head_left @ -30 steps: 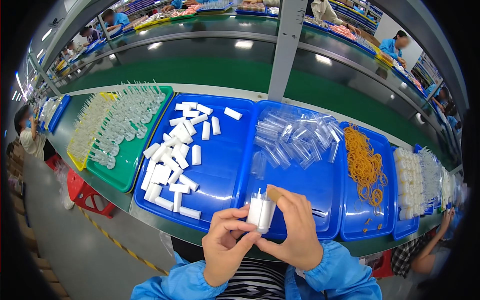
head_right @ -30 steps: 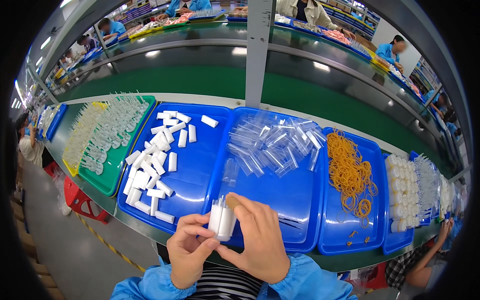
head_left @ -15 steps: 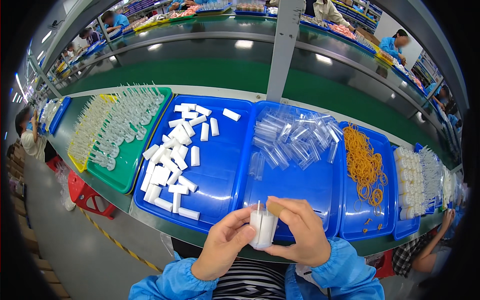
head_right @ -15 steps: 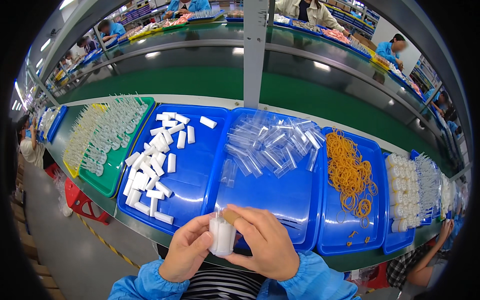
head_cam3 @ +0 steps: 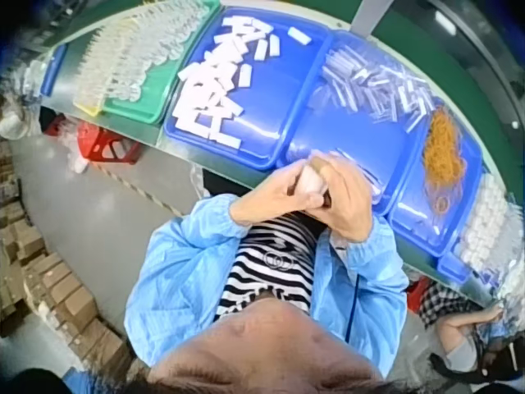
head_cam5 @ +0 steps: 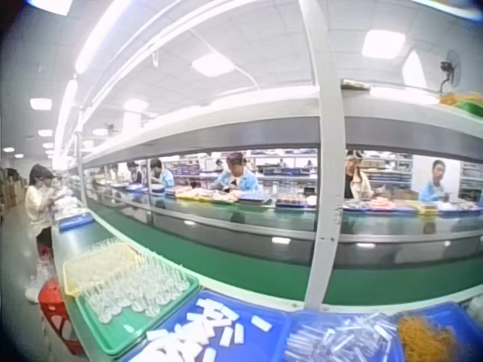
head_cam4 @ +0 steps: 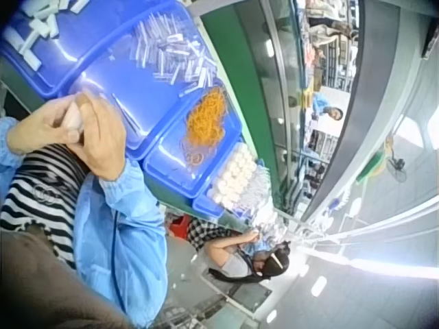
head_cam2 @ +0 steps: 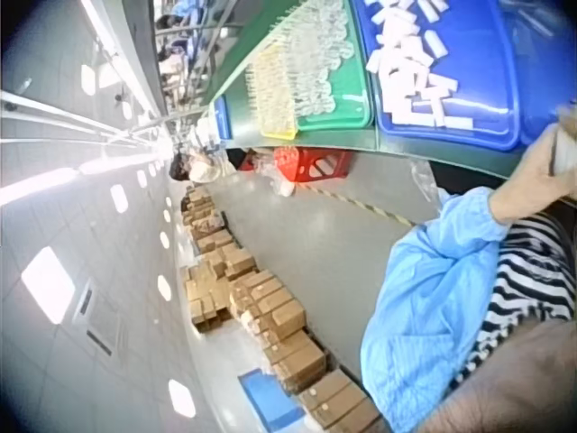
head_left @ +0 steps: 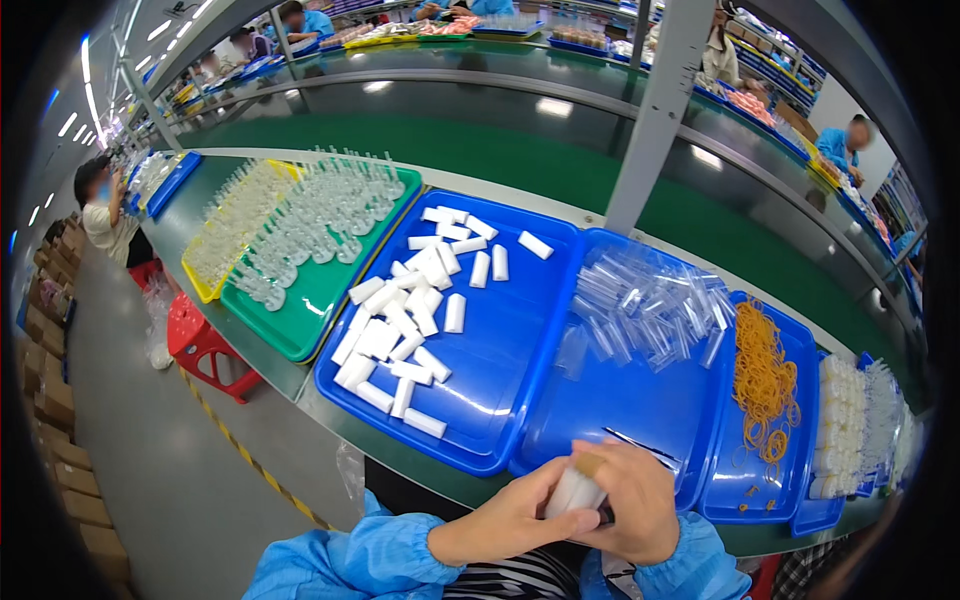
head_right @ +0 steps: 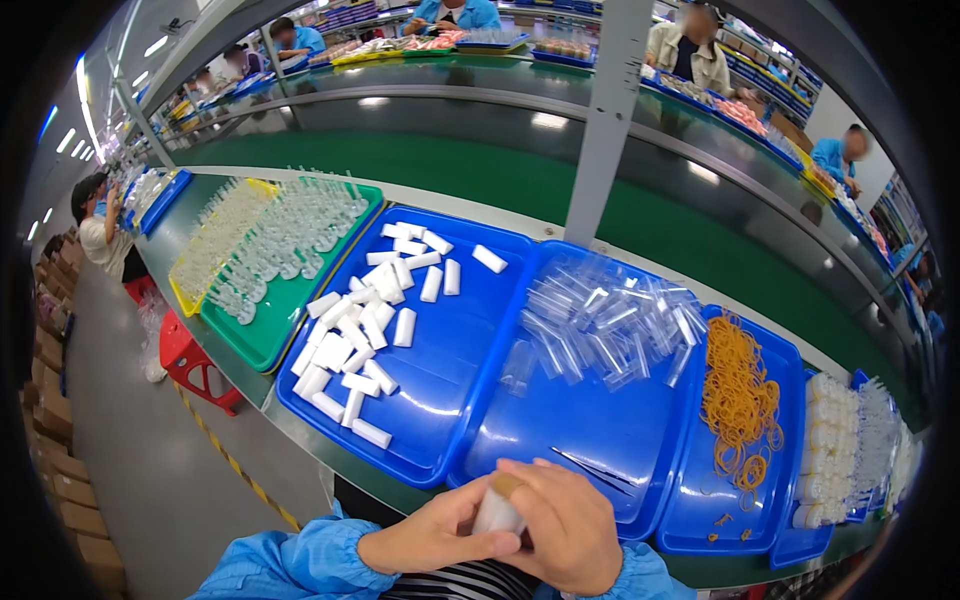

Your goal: The person assembles small white cylindrical components by inserting them into clear plastic sleeves and securing them with rubber bands. The person uses tweezers to handle the small parts and places the finished bundles into a tray.

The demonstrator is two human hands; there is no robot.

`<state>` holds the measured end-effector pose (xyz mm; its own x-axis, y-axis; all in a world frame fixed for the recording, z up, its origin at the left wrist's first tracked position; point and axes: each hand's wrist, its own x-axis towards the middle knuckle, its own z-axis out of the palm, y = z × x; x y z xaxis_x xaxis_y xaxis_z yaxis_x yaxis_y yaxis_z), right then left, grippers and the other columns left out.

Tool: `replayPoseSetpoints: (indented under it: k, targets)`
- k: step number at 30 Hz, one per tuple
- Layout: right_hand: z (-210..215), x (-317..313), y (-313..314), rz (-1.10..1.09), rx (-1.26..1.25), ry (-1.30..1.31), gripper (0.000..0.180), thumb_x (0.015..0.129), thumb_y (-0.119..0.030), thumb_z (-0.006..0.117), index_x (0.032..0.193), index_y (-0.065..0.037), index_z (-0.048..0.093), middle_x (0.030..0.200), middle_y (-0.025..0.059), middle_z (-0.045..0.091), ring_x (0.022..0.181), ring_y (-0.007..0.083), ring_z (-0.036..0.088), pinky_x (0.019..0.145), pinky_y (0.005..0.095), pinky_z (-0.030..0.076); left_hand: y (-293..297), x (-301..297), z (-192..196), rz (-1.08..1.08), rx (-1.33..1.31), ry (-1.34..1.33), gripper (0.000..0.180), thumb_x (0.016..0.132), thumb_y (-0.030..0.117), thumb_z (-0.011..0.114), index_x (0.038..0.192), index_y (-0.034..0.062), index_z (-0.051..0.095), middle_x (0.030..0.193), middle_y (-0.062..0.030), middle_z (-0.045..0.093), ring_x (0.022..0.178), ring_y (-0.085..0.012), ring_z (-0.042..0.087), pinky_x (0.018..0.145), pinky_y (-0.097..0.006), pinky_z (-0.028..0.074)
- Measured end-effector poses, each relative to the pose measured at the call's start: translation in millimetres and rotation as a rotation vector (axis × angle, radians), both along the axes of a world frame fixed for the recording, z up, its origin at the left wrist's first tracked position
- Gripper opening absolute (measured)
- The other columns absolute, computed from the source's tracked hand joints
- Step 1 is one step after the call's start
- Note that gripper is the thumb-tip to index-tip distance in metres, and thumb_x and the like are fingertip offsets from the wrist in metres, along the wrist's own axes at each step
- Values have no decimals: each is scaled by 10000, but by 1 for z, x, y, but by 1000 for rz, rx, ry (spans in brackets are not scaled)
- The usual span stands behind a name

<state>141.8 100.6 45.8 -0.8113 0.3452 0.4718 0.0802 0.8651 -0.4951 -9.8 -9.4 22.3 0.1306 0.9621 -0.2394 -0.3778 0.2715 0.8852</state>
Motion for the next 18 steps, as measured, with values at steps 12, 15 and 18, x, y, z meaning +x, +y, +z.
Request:
replayPoseSetpoints:
  k: [12,15,18]
  targets:
    - [13,59,38,-102,-219,-55,559,801,-282,805,1265,-29,621,1290,134,636,1121,308,610,954,403,453,0,-2,17,120,-21,67,236,820,-31,735,960,5,549,783,-82,628,673,-165,640,618,-284,531]
    - [1,112,74,-656,137,-113,208,810,-124,760,1006,-62,724,961,96,709,885,289,647,798,389,482,-3,-2,11,206,89,348,311,761,-2,818,951,1,573,774,-67,627,653,-139,604,611,-268,510]
    - [1,170,80,-945,269,-319,124,807,-115,756,924,-84,734,851,71,689,790,262,627,708,391,466,3,2,12,232,176,468,332,729,8,853,930,9,589,777,-39,618,660,-119,572,625,-257,486]
